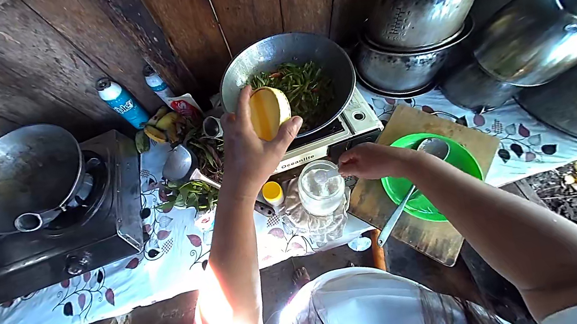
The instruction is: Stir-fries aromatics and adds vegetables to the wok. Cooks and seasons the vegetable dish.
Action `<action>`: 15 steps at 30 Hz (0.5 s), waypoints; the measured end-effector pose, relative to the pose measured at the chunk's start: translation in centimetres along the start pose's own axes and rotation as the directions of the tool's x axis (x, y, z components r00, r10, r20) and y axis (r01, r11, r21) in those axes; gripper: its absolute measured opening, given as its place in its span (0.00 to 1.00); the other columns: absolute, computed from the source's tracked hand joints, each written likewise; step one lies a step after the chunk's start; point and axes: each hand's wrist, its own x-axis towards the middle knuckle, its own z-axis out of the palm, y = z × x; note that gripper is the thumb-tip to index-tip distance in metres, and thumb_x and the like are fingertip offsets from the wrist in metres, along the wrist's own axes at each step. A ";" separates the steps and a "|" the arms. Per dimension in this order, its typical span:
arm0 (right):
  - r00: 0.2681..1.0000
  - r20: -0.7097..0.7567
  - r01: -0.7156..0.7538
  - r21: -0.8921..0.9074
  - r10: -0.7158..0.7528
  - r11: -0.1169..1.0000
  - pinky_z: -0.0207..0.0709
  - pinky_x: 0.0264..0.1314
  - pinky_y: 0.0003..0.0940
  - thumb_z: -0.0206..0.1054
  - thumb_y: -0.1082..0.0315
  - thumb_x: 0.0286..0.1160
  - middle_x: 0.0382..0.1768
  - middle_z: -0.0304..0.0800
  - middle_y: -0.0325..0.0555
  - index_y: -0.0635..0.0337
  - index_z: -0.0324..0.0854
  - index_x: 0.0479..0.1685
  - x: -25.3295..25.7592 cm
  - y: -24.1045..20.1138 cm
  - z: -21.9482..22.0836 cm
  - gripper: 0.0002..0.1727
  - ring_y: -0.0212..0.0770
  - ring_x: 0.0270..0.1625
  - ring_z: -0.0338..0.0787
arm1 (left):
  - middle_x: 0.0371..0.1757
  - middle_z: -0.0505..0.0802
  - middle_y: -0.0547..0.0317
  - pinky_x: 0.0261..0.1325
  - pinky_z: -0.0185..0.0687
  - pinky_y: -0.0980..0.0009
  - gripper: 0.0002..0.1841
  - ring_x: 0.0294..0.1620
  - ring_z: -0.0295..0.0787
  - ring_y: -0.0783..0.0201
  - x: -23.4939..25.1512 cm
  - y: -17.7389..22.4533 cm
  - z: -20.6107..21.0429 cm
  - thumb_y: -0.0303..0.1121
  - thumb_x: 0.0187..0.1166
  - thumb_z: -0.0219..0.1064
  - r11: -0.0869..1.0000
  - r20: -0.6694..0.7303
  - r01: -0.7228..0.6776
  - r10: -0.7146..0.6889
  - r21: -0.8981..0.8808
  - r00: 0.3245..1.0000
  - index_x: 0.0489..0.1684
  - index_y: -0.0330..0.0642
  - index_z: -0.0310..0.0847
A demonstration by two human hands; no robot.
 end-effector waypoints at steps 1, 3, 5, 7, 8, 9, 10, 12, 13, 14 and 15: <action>1.000 -0.031 0.004 0.030 -0.003 1.000 0.76 0.54 0.53 0.58 0.66 0.92 0.39 0.90 0.56 0.67 0.88 0.46 -0.4 0.6 0.2 0.16 0.49 0.44 0.87 | 0.75 0.78 0.31 0.71 0.76 0.46 0.50 0.72 0.78 0.42 0.1 0.1 -0.1 0.58 0.69 0.76 1.000 -0.003 0.011 -0.011 0.007 1.000 0.91 0.43 0.59; 0.991 -0.133 0.005 0.046 0.002 0.999 0.77 0.59 0.59 0.58 0.65 0.92 0.44 0.91 0.60 0.67 0.88 0.50 -1.3 1.0 1.0 0.16 0.55 0.50 0.89 | 0.75 0.77 0.32 0.71 0.75 0.45 0.50 0.73 0.78 0.42 0.2 0.3 -0.5 0.59 0.68 0.76 0.999 -0.013 0.030 -0.030 0.017 0.999 0.91 0.44 0.60; 0.967 -0.251 0.024 -0.038 -0.033 0.999 0.79 0.58 0.66 0.60 0.65 0.90 0.44 0.93 0.60 0.65 0.90 0.48 -1.4 2.1 2.5 0.14 0.60 0.52 0.92 | 0.76 0.77 0.31 0.72 0.75 0.45 0.51 0.74 0.77 0.41 0.4 0.3 -0.8 0.59 0.68 0.76 1.000 -0.040 0.020 -0.020 0.009 0.999 0.90 0.42 0.60; 0.960 -0.278 0.013 -0.084 -0.036 0.996 0.79 0.60 0.68 0.60 0.65 0.90 0.47 0.93 0.61 0.65 0.90 0.49 -1.4 2.7 3.5 0.15 0.63 0.56 0.92 | 0.74 0.79 0.32 0.70 0.77 0.47 0.51 0.72 0.78 0.43 0.6 0.1 -1.0 0.60 0.67 0.75 1.000 -0.058 0.007 -0.006 0.008 0.998 0.90 0.40 0.60; 0.955 -0.293 0.014 -0.082 -0.037 0.997 0.79 0.60 0.68 0.60 0.66 0.90 0.48 0.93 0.62 0.66 0.90 0.49 -1.5 2.7 3.7 0.14 0.63 0.56 0.92 | 0.74 0.79 0.33 0.69 0.77 0.47 0.51 0.70 0.79 0.43 0.6 0.2 -1.1 0.61 0.67 0.75 1.000 -0.061 0.006 -0.006 0.008 0.998 0.90 0.41 0.60; 0.950 -0.309 0.019 -0.079 -0.042 0.997 0.79 0.60 0.68 0.60 0.66 0.90 0.48 0.93 0.62 0.66 0.89 0.48 -1.5 2.7 3.9 0.14 0.63 0.55 0.92 | 0.73 0.79 0.33 0.68 0.77 0.48 0.51 0.70 0.79 0.44 0.6 0.2 -1.2 0.60 0.67 0.75 1.000 -0.066 0.007 -0.006 0.003 0.998 0.90 0.40 0.60; 0.944 -0.326 0.028 -0.074 -0.050 0.997 0.79 0.59 0.68 0.60 0.67 0.89 0.47 0.93 0.62 0.67 0.89 0.48 -1.6 2.7 3.9 0.14 0.63 0.55 0.92 | 0.73 0.79 0.33 0.68 0.77 0.48 0.51 0.69 0.79 0.44 0.6 0.2 -1.3 0.60 0.67 0.75 1.000 -0.073 0.006 -0.006 -0.002 0.997 0.90 0.40 0.60; 0.941 -0.333 0.037 -0.063 -0.056 0.997 0.79 0.58 0.67 0.59 0.67 0.89 0.46 0.92 0.62 0.68 0.89 0.47 -1.6 2.8 4.1 0.14 0.63 0.53 0.92 | 0.73 0.79 0.34 0.69 0.77 0.50 0.51 0.70 0.79 0.45 0.4 0.3 -1.4 0.60 0.67 0.74 1.000 -0.083 0.013 -0.013 -0.006 0.996 0.90 0.41 0.59; 0.946 -0.320 0.026 -0.053 -0.042 0.998 0.79 0.58 0.67 0.59 0.67 0.90 0.46 0.92 0.63 0.68 0.89 0.47 -1.6 2.8 4.2 0.15 0.64 0.53 0.92 | 0.72 0.79 0.34 0.69 0.77 0.50 0.51 0.69 0.79 0.45 0.4 0.3 -1.4 0.60 0.67 0.74 1.000 -0.087 0.010 -0.010 -0.004 0.996 0.90 0.41 0.60; 0.952 -0.306 0.012 -0.034 -0.022 0.999 0.78 0.58 0.68 0.58 0.66 0.90 0.45 0.92 0.63 0.68 0.88 0.47 -1.6 2.8 4.2 0.15 0.64 0.53 0.91 | 0.72 0.79 0.34 0.69 0.76 0.49 0.51 0.70 0.78 0.45 0.4 0.3 -1.4 0.60 0.67 0.74 1.000 -0.088 0.006 -0.006 -0.006 0.996 0.90 0.40 0.60; 0.956 -0.293 -0.002 -0.006 0.000 1.000 0.77 0.59 0.68 0.58 0.66 0.91 0.45 0.92 0.64 0.69 0.88 0.48 -1.6 2.7 4.1 0.16 0.65 0.53 0.91 | 0.72 0.79 0.34 0.69 0.76 0.49 0.51 0.70 0.78 0.45 0.3 0.3 -1.4 0.60 0.67 0.75 1.000 -0.088 0.006 -0.007 -0.009 0.996 0.90 0.40 0.60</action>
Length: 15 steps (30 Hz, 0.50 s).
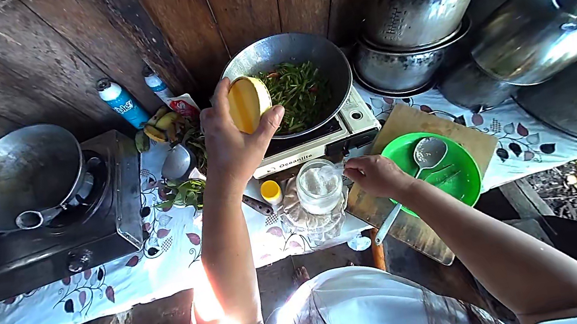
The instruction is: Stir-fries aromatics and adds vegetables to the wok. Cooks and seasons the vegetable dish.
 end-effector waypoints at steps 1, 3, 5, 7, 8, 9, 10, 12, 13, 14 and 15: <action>0.999 0.018 -0.029 0.035 0.028 0.999 0.77 0.59 0.68 0.57 0.66 0.91 0.44 0.92 0.65 0.69 0.88 0.49 0.0 -0.1 -0.1 0.16 0.64 0.52 0.91 | 0.73 0.79 0.34 0.70 0.76 0.48 0.51 0.71 0.78 0.44 0.0 0.0 0.0 0.59 0.67 0.75 1.000 0.002 0.009 -0.009 -0.003 1.000 0.90 0.40 0.60; 0.993 0.055 -0.116 0.183 0.107 0.976 0.77 0.54 0.57 0.56 0.65 0.93 0.40 0.89 0.60 0.69 0.86 0.50 -0.1 -0.2 -0.1 0.17 0.54 0.45 0.87 | 0.75 0.78 0.34 0.72 0.75 0.47 0.50 0.74 0.77 0.44 -0.1 0.1 0.0 0.59 0.67 0.76 1.000 0.012 0.030 -0.030 0.000 0.999 0.90 0.42 0.60; 0.975 0.102 -0.224 0.449 0.199 0.865 0.68 0.36 0.31 0.55 0.67 0.93 0.30 0.78 0.43 0.67 0.84 0.48 -0.5 -0.4 0.2 0.14 0.33 0.29 0.72 | 0.76 0.78 0.34 0.73 0.74 0.46 0.50 0.75 0.76 0.43 -0.1 0.0 0.0 0.59 0.67 0.76 1.000 0.018 0.029 -0.028 -0.004 0.999 0.90 0.42 0.61; 0.960 0.129 -0.268 0.672 0.247 0.690 0.59 0.22 0.17 0.53 0.70 0.92 0.19 0.69 0.31 0.63 0.80 0.39 -1.0 -1.3 -0.5 0.13 0.22 0.17 0.63 | 0.75 0.78 0.33 0.74 0.73 0.46 0.50 0.74 0.76 0.43 -0.1 -0.1 0.0 0.58 0.67 0.76 1.000 0.012 0.025 -0.025 -0.007 1.000 0.90 0.41 0.61; 0.963 0.126 -0.253 0.724 0.236 0.642 0.57 0.20 0.16 0.52 0.70 0.92 0.16 0.67 0.29 0.61 0.80 0.36 -1.2 -1.8 -1.4 0.14 0.21 0.15 0.62 | 0.76 0.78 0.33 0.74 0.73 0.46 0.50 0.75 0.75 0.43 -0.1 -0.2 0.0 0.58 0.67 0.76 0.999 0.010 0.035 -0.035 -0.009 0.999 0.90 0.42 0.61; 0.972 0.099 -0.215 0.742 0.214 0.635 0.57 0.19 0.17 0.51 0.69 0.92 0.16 0.66 0.27 0.60 0.81 0.37 -1.1 -2.3 -2.4 0.15 0.21 0.15 0.61 | 0.76 0.77 0.33 0.74 0.73 0.46 0.50 0.75 0.75 0.43 0.0 -0.2 0.0 0.58 0.67 0.76 0.999 0.008 0.051 -0.051 -0.011 0.999 0.90 0.42 0.61; 0.980 0.044 -0.162 0.736 0.193 0.657 0.58 0.20 0.18 0.52 0.68 0.92 0.16 0.66 0.27 0.60 0.82 0.38 -0.8 -2.9 -3.5 0.15 0.22 0.16 0.61 | 0.76 0.76 0.33 0.74 0.73 0.46 0.50 0.75 0.75 0.43 0.0 -0.1 -0.1 0.58 0.67 0.77 0.997 0.011 0.073 -0.072 -0.009 0.997 0.90 0.43 0.61; 0.985 -0.109 -0.033 0.636 0.133 0.771 0.61 0.24 0.22 0.53 0.66 0.90 0.21 0.66 0.29 0.58 0.80 0.46 0.7 -4.6 -6.0 0.11 0.24 0.19 0.63 | 0.76 0.76 0.33 0.74 0.73 0.45 0.49 0.75 0.75 0.42 -0.1 0.1 -0.1 0.58 0.67 0.77 0.995 0.014 0.101 -0.101 0.003 0.995 0.90 0.45 0.62; 0.978 -0.174 0.004 0.563 0.113 0.827 0.66 0.29 0.28 0.55 0.65 0.89 0.26 0.71 0.35 0.60 0.80 0.51 1.8 -5.5 -7.3 0.10 0.29 0.24 0.68 | 0.76 0.76 0.32 0.73 0.73 0.44 0.49 0.75 0.75 0.41 -0.3 0.3 -0.1 0.57 0.67 0.77 0.995 0.013 0.100 -0.100 0.012 0.995 0.90 0.44 0.62; 0.971 -0.216 0.017 0.496 0.104 0.868 0.71 0.37 0.39 0.56 0.66 0.88 0.33 0.77 0.45 0.64 0.81 0.56 3.1 -6.6 -8.6 0.13 0.37 0.31 0.74 | 0.75 0.76 0.31 0.73 0.72 0.43 0.48 0.74 0.75 0.40 -0.5 0.4 -0.1 0.57 0.68 0.77 0.995 0.016 0.102 -0.102 0.019 0.995 0.89 0.44 0.63; 0.967 -0.233 0.009 0.446 0.106 0.895 0.75 0.43 0.47 0.57 0.66 0.88 0.40 0.82 0.52 0.65 0.81 0.59 4.4 -7.7 -9.5 0.14 0.44 0.37 0.80 | 0.75 0.77 0.31 0.73 0.72 0.43 0.48 0.74 0.75 0.40 -0.7 0.4 -0.2 0.57 0.68 0.77 0.994 0.010 0.102 -0.102 0.026 0.995 0.89 0.43 0.64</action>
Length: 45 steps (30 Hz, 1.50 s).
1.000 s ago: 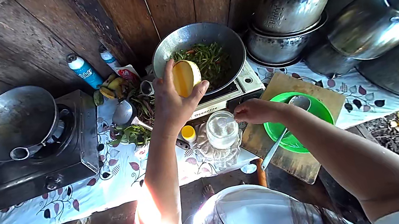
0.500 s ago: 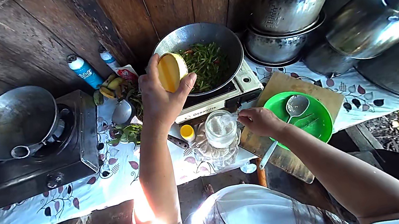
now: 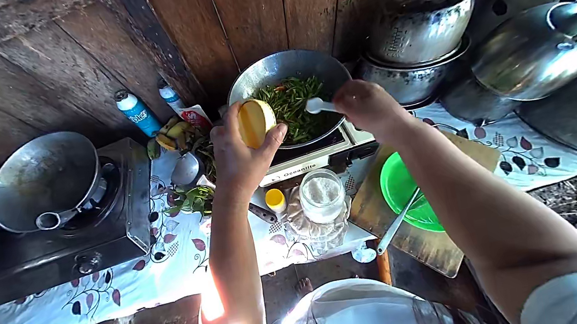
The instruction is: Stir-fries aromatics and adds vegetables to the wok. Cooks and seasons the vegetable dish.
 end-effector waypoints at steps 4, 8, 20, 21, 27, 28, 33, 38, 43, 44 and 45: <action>0.997 -0.075 -0.014 -0.072 0.008 0.997 0.72 0.39 0.48 0.59 0.66 0.84 0.38 0.81 0.51 0.62 0.82 0.54 5.4 -2.5 1.1 0.11 0.45 0.36 0.78 | 0.76 0.78 0.33 0.75 0.72 0.42 0.47 0.76 0.75 0.41 -0.7 -1.3 -1.1 0.58 0.67 0.76 1.000 -0.046 0.022 -0.022 0.001 0.999 0.87 0.42 0.66; 0.996 -0.084 0.010 -0.109 -0.019 0.994 0.74 0.63 0.66 0.60 0.67 0.84 0.56 0.88 0.65 0.66 0.85 0.57 8.3 -2.8 1.9 0.14 0.61 0.62 0.86 | 0.74 0.78 0.30 0.71 0.74 0.41 0.47 0.73 0.77 0.38 -1.9 -1.8 -1.7 0.56 0.70 0.76 0.999 -0.067 0.037 -0.035 0.027 0.997 0.88 0.41 0.64; 0.990 -0.119 0.079 0.010 -0.077 0.997 0.74 0.74 0.58 0.55 0.67 0.91 0.66 0.85 0.65 0.67 0.79 0.70 11.7 -3.5 4.0 0.18 0.59 0.70 0.85 | 0.74 0.78 0.29 0.68 0.74 0.37 0.45 0.72 0.76 0.34 -2.5 -1.0 0.0 0.52 0.72 0.78 0.998 0.026 0.059 -0.060 0.035 0.998 0.88 0.42 0.64; 0.991 -0.104 0.090 0.022 -0.087 0.996 0.76 0.71 0.58 0.55 0.67 0.91 0.65 0.86 0.65 0.67 0.79 0.70 12.1 -3.7 4.3 0.18 0.59 0.68 0.86 | 0.74 0.78 0.29 0.69 0.74 0.36 0.44 0.72 0.76 0.34 -2.5 -1.1 0.2 0.52 0.72 0.78 0.997 0.030 0.063 -0.064 0.036 0.998 0.88 0.42 0.64; 0.988 -0.145 0.067 0.028 -0.062 0.997 0.72 0.76 0.58 0.56 0.66 0.91 0.66 0.85 0.65 0.67 0.80 0.69 12.8 -4.3 4.5 0.18 0.59 0.72 0.83 | 0.72 0.79 0.29 0.70 0.74 0.38 0.44 0.72 0.77 0.35 -2.7 -1.1 1.2 0.49 0.70 0.80 0.996 0.053 0.082 -0.084 0.041 0.995 0.87 0.40 0.66; 0.986 -0.157 0.059 0.032 -0.053 0.998 0.72 0.76 0.59 0.56 0.66 0.91 0.66 0.85 0.65 0.67 0.80 0.69 12.9 -4.2 4.4 0.18 0.59 0.73 0.83 | 0.71 0.80 0.29 0.71 0.73 0.39 0.45 0.72 0.76 0.35 -2.8 -1.2 1.4 0.49 0.69 0.81 0.997 0.057 0.065 -0.067 0.036 0.996 0.86 0.38 0.66; 0.989 -0.126 0.070 -0.006 -0.070 0.998 0.73 0.76 0.60 0.55 0.65 0.92 0.66 0.85 0.67 0.67 0.79 0.70 13.3 -3.7 4.4 0.19 0.62 0.72 0.84 | 0.73 0.79 0.29 0.74 0.73 0.41 0.46 0.74 0.76 0.37 -3.3 -0.9 2.1 0.48 0.68 0.81 0.993 0.122 0.117 -0.116 -0.001 0.986 0.88 0.38 0.65; 0.990 -0.117 0.075 -0.017 -0.077 0.997 0.71 0.77 0.65 0.55 0.64 0.92 0.67 0.84 0.71 0.70 0.77 0.71 13.3 -4.3 5.1 0.20 0.66 0.74 0.82 | 0.76 0.77 0.27 0.78 0.71 0.43 0.47 0.77 0.74 0.36 -4.0 -0.6 2.3 0.54 0.69 0.79 0.990 0.175 0.137 -0.143 0.044 0.974 0.87 0.37 0.65; 0.997 0.000 0.073 -0.076 -0.073 0.994 0.74 0.73 0.64 0.53 0.64 0.92 0.66 0.85 0.69 0.68 0.78 0.70 14.6 -4.0 5.5 0.20 0.64 0.70 0.85 | 0.75 0.77 0.26 0.78 0.72 0.47 0.46 0.76 0.75 0.37 -5.0 -0.9 2.3 0.54 0.69 0.78 0.989 0.185 0.148 -0.151 0.027 0.971 0.86 0.35 0.67; 0.996 0.022 0.083 -0.060 -0.081 0.995 0.76 0.72 0.63 0.54 0.64 0.92 0.65 0.85 0.68 0.68 0.79 0.70 14.5 -3.8 5.4 0.19 0.63 0.68 0.86 | 0.74 0.78 0.26 0.78 0.72 0.47 0.46 0.76 0.76 0.38 -5.0 -1.1 2.3 0.54 0.69 0.78 0.989 0.185 0.145 -0.148 0.030 0.972 0.85 0.35 0.68; 0.996 0.031 0.087 -0.030 -0.086 0.996 0.76 0.70 0.61 0.54 0.65 0.92 0.64 0.85 0.68 0.68 0.79 0.69 14.1 -3.8 5.3 0.19 0.62 0.66 0.86 | 0.73 0.79 0.26 0.78 0.72 0.47 0.46 0.75 0.76 0.37 -5.1 -1.4 2.2 0.54 0.69 0.78 0.990 0.180 0.140 -0.143 0.031 0.973 0.85 0.34 0.68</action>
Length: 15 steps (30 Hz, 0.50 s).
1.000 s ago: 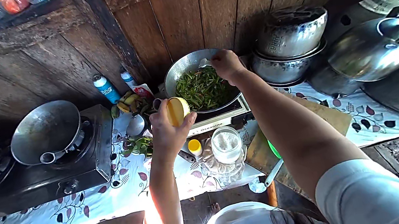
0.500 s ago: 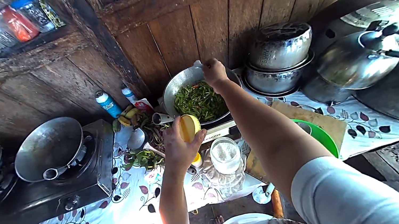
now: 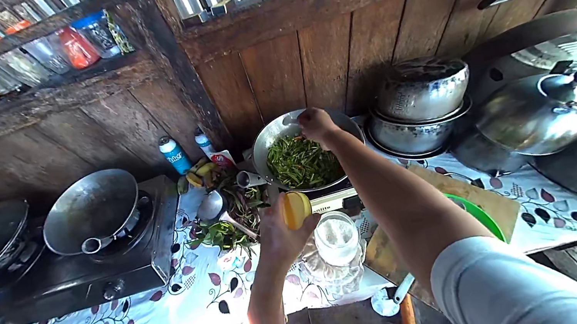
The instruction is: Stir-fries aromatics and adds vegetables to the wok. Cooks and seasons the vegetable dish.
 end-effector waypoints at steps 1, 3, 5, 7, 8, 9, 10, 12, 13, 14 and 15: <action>1.000 0.009 0.004 0.004 -0.004 1.000 0.76 0.69 0.60 0.55 0.65 0.92 0.63 0.85 0.67 0.68 0.80 0.67 -0.6 0.0 -0.3 0.18 0.60 0.65 0.86 | 0.72 0.80 0.26 0.77 0.71 0.45 0.46 0.74 0.77 0.36 0.0 -0.2 0.0 0.54 0.69 0.79 1.000 -0.007 -0.010 0.010 0.000 1.000 0.84 0.33 0.68; 1.000 0.023 0.011 -0.049 -0.010 0.999 0.75 0.68 0.61 0.56 0.65 0.91 0.61 0.86 0.66 0.69 0.82 0.65 -2.3 0.4 -1.7 0.18 0.60 0.64 0.86 | 0.70 0.82 0.26 0.77 0.71 0.43 0.46 0.74 0.77 0.35 0.0 -0.4 0.2 0.53 0.68 0.79 1.000 -0.022 -0.025 0.025 -0.006 0.999 0.84 0.33 0.68; 0.999 -0.036 0.014 -0.069 -0.016 0.998 0.76 0.67 0.63 0.57 0.64 0.90 0.60 0.87 0.66 0.68 0.82 0.64 -3.5 1.1 -3.4 0.18 0.61 0.63 0.87 | 0.70 0.82 0.27 0.77 0.71 0.43 0.46 0.74 0.76 0.35 0.2 -0.3 0.1 0.52 0.69 0.79 1.000 -0.029 -0.029 0.028 -0.008 0.999 0.85 0.34 0.67; 0.998 -0.056 0.008 -0.149 -0.017 0.989 0.75 0.68 0.67 0.59 0.66 0.88 0.58 0.88 0.67 0.68 0.85 0.61 -4.5 2.3 -4.9 0.16 0.64 0.64 0.87 | 0.72 0.81 0.28 0.77 0.70 0.42 0.46 0.75 0.75 0.36 0.5 0.1 0.2 0.53 0.70 0.79 1.000 -0.016 -0.015 0.015 -0.005 1.000 0.86 0.36 0.67; 0.999 -0.038 -0.002 -0.190 -0.005 0.982 0.74 0.69 0.68 0.60 0.67 0.87 0.58 0.89 0.67 0.67 0.86 0.59 -5.0 2.9 -5.2 0.15 0.64 0.65 0.87 | 0.73 0.80 0.29 0.77 0.70 0.42 0.46 0.76 0.75 0.36 0.6 0.2 0.3 0.53 0.69 0.79 1.000 -0.014 -0.017 0.016 -0.008 1.000 0.86 0.36 0.67; 0.999 -0.042 -0.013 -0.204 0.005 0.979 0.73 0.69 0.68 0.60 0.67 0.87 0.59 0.89 0.67 0.67 0.86 0.59 -5.4 3.4 -5.5 0.15 0.65 0.66 0.86 | 0.73 0.80 0.29 0.77 0.70 0.41 0.46 0.76 0.75 0.36 0.8 0.3 0.3 0.52 0.69 0.80 1.000 -0.014 -0.018 0.018 -0.012 1.000 0.86 0.37 0.67; 0.997 -0.074 -0.023 -0.188 0.009 0.982 0.73 0.70 0.67 0.59 0.67 0.88 0.59 0.89 0.66 0.66 0.86 0.60 -5.8 3.8 -5.7 0.15 0.64 0.66 0.86 | 0.73 0.80 0.29 0.76 0.71 0.41 0.46 0.75 0.75 0.36 0.9 0.5 0.4 0.51 0.69 0.80 1.000 -0.012 -0.011 0.011 -0.016 1.000 0.86 0.38 0.67; 0.994 -0.112 -0.026 -0.181 0.005 0.983 0.74 0.69 0.68 0.59 0.66 0.87 0.58 0.89 0.67 0.66 0.86 0.60 -6.4 4.4 -6.0 0.15 0.65 0.65 0.87 | 0.73 0.79 0.29 0.74 0.73 0.41 0.46 0.74 0.76 0.36 1.2 0.8 0.7 0.51 0.69 0.81 1.000 -0.004 0.002 -0.002 -0.016 1.000 0.87 0.39 0.66; 0.995 -0.103 -0.022 -0.189 0.003 0.982 0.75 0.68 0.69 0.59 0.67 0.87 0.57 0.90 0.66 0.66 0.86 0.58 -6.7 4.7 -6.0 0.15 0.65 0.64 0.87 | 0.73 0.79 0.29 0.74 0.73 0.41 0.46 0.74 0.76 0.36 1.3 0.8 0.9 0.50 0.69 0.81 1.000 0.002 0.000 0.000 -0.011 1.000 0.87 0.39 0.66; 0.994 -0.108 -0.025 -0.177 0.006 0.984 0.75 0.66 0.68 0.59 0.67 0.86 0.55 0.90 0.65 0.65 0.86 0.57 -6.9 4.9 -5.9 0.14 0.64 0.63 0.88 | 0.73 0.79 0.29 0.74 0.73 0.41 0.46 0.74 0.76 0.36 1.4 0.9 1.0 0.51 0.69 0.81 1.000 0.007 0.001 -0.001 -0.002 1.000 0.87 0.39 0.66; 0.990 -0.138 -0.028 -0.139 0.008 0.990 0.75 0.66 0.67 0.59 0.67 0.86 0.55 0.90 0.65 0.65 0.86 0.58 -7.1 5.0 -6.0 0.14 0.63 0.62 0.88 | 0.74 0.78 0.29 0.74 0.73 0.41 0.46 0.74 0.76 0.36 1.5 1.0 1.1 0.51 0.69 0.81 1.000 0.010 0.002 -0.002 0.003 1.000 0.87 0.39 0.66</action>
